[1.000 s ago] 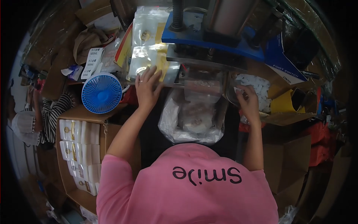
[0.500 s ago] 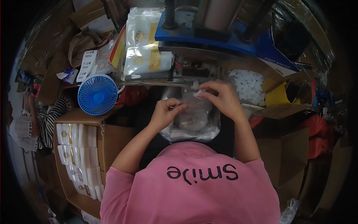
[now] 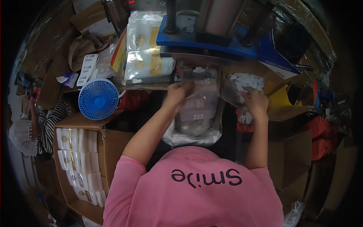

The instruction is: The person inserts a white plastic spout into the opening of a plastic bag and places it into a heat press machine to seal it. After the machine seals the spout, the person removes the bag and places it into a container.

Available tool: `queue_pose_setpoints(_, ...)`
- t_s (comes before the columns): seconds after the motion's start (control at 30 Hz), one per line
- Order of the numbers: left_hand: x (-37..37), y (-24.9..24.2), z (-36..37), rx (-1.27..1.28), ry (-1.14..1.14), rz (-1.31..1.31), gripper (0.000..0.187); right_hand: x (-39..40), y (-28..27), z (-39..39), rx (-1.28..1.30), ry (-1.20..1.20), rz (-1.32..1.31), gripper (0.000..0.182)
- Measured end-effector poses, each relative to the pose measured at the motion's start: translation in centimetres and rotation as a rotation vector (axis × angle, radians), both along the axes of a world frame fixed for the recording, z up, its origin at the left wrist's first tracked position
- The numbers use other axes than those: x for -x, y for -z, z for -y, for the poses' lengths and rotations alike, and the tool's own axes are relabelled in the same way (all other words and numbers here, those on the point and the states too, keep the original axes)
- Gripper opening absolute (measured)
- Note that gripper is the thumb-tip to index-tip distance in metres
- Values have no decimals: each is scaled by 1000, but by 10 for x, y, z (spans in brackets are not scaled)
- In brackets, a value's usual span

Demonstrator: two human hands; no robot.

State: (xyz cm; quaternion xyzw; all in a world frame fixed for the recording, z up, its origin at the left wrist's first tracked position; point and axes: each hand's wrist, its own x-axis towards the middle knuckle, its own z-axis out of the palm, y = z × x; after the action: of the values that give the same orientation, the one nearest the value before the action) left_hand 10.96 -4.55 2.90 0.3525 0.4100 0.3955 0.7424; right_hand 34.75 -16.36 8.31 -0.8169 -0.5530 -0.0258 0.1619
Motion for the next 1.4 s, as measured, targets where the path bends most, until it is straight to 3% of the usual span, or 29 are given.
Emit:
queue_pose_setpoints(0.1,0,5,-3,-18,2,27,26,-8,22,1,9,-4,62,24)
queue_pose_setpoints(0.17,9,0,-9,-204,96,-234,30,2,27,-5,55,-45,76,21)
queue_pose_setpoints(0.2,18,-4,-18,-199,93,-239,30,4,28,-6,59,-49,71,21)
queue_pose_setpoints(0.27,43,-12,-41,-564,149,-574,38,9,29,-10,23,-118,-60,18)
queue_pose_setpoints(0.3,51,-10,-45,-561,147,-585,38,9,31,-11,24,-123,-70,18)
queue_pose_setpoints(0.37,67,3,-51,-1277,-410,-1344,46,5,36,-10,-21,-321,-98,21)
queue_pose_setpoints(0.4,85,29,-54,-1154,-261,-1283,50,4,34,-7,-24,-326,-105,21)
queue_pose_setpoints(0.5,115,36,-36,-1236,-175,-1212,41,-5,30,-2,41,-426,-347,27)
queue_pose_setpoints(0.53,122,29,-35,-1276,-249,-1183,28,-11,35,0,11,-409,-475,30)
queue_pose_setpoints(0.57,127,22,-32,-1269,-240,-1180,28,-15,37,3,-16,-391,-596,33)
queue_pose_setpoints(0.63,127,4,-29,-986,-193,-896,12,-2,25,3,-71,-280,-639,32)
queue_pose_setpoints(0.67,116,-3,-17,-1009,-274,-709,8,8,17,2,-139,-168,-688,30)
queue_pose_setpoints(0.7,106,-8,-6,-1006,-265,-692,8,18,10,2,-137,-153,-677,30)
queue_pose_setpoints(0.77,89,-13,13,-605,-32,-361,11,34,-4,-6,-214,-236,-654,24)
queue_pose_setpoints(0.8,83,-7,18,-604,12,-419,14,41,-10,-9,-213,-227,-643,24)
queue_pose_setpoints(0.83,76,2,23,-603,17,-411,14,49,-16,-13,-212,-367,-483,21)
queue_pose_setpoints(0.87,70,11,28,-611,66,-521,15,55,-18,-16,-208,-508,-326,19)
queue_pose_setpoints(0.9,66,18,33,-617,114,-635,16,58,-18,-19,-206,-508,-330,19)
queue_pose_setpoints(0.97,63,26,40,-659,134,-649,17,62,-18,-26,-93,-807,-167,19)
queue_pose_setpoints(1.03,63,32,43,-677,324,-537,21,65,-12,-31,-65,-825,-238,20)
queue_pose_setpoints(1.1,62,32,44,-585,322,-426,23,65,-5,-35,-41,-840,-307,21)
queue_pose_setpoints(1.17,59,29,41,-495,324,-315,25,64,-1,-38,36,-671,-742,26)
queue_pose_setpoints(1.27,45,10,29,-361,356,-338,28,63,-2,-36,-172,-521,-651,31)
queue_pose_setpoints(1.4,19,0,10,-208,156,-289,24,31,-1,-37,-194,-286,-576,32)
